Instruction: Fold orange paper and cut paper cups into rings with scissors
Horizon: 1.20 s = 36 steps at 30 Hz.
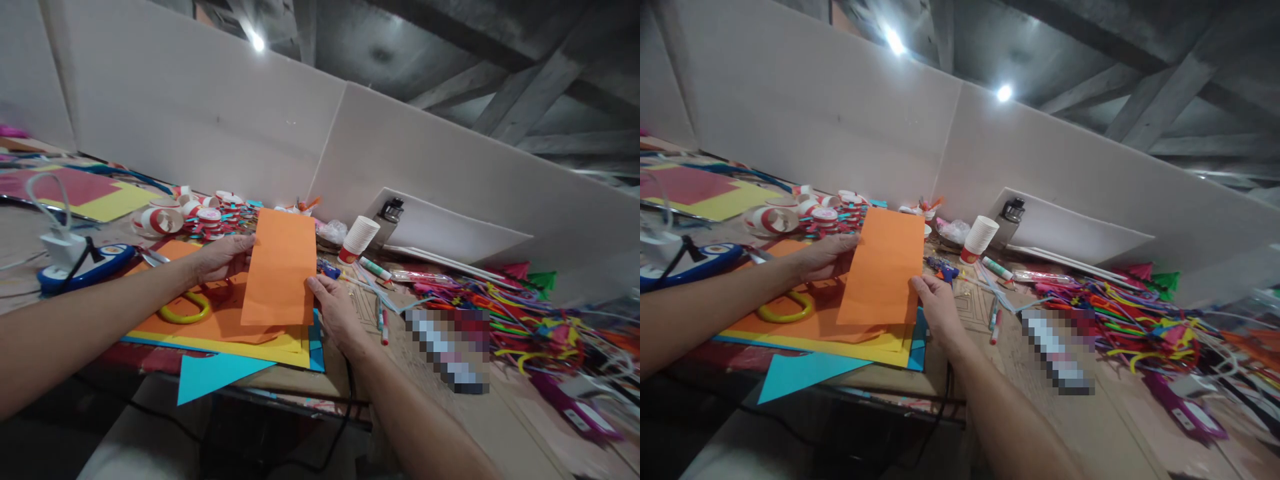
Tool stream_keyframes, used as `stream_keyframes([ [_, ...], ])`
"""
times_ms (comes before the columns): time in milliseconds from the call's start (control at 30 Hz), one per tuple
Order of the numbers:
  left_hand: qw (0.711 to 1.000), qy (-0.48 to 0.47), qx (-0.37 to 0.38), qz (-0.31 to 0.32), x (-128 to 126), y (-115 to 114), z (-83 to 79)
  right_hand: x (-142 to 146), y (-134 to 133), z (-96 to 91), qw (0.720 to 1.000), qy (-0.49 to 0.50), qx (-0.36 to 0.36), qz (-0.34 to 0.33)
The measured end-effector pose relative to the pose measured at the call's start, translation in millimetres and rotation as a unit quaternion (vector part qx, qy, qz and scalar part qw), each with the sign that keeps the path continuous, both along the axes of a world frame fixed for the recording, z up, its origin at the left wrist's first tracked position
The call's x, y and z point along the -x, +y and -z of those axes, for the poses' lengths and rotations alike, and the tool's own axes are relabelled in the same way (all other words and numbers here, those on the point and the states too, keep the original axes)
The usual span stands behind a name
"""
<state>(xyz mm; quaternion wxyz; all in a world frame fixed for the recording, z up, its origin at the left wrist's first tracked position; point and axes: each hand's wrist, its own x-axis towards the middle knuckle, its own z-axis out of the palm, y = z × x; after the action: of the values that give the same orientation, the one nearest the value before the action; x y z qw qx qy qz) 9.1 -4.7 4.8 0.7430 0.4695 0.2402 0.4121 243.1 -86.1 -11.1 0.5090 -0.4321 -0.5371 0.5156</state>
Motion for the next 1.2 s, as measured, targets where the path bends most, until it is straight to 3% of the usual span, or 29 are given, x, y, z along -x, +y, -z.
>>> stream_keyframes([
  [200, 0.998, 0.010, -0.051, 0.018, 1.9, 6.2, 5.2, -2.4, -7.8, -16.4, 0.988, -0.086, -0.097, 0.082],
  [433, 0.989, 0.060, -0.137, -0.002, 1.8, 7.1, 7.8, -2.4, -17.3, -25.5, 0.919, -0.268, -0.224, 0.184],
  [667, 0.984, 0.062, -0.165, 0.033, -4.4, -2.7, 0.9, 3.2, -15.8, -27.1, 0.846, -0.384, -0.304, 0.209],
  [733, 0.982, 0.058, -0.171, 0.048, -5.8, -6.8, -1.1, 10.5, -14.3, -28.1, 0.848, -0.384, -0.311, 0.191],
  [933, 0.980, 0.033, -0.185, 0.064, -5.5, -12.2, 4.7, 41.9, -6.5, -29.7, 0.899, -0.340, -0.257, 0.104],
  [1067, 0.980, 0.038, -0.192, 0.045, -7.2, -12.1, 10.1, 57.5, -4.7, -31.5, 0.921, -0.308, -0.224, 0.077],
  [1200, 0.977, 0.039, -0.209, 0.019, -9.3, -16.8, 3.7, 60.1, -6.5, -28.9, 0.932, -0.284, -0.216, 0.059],
])
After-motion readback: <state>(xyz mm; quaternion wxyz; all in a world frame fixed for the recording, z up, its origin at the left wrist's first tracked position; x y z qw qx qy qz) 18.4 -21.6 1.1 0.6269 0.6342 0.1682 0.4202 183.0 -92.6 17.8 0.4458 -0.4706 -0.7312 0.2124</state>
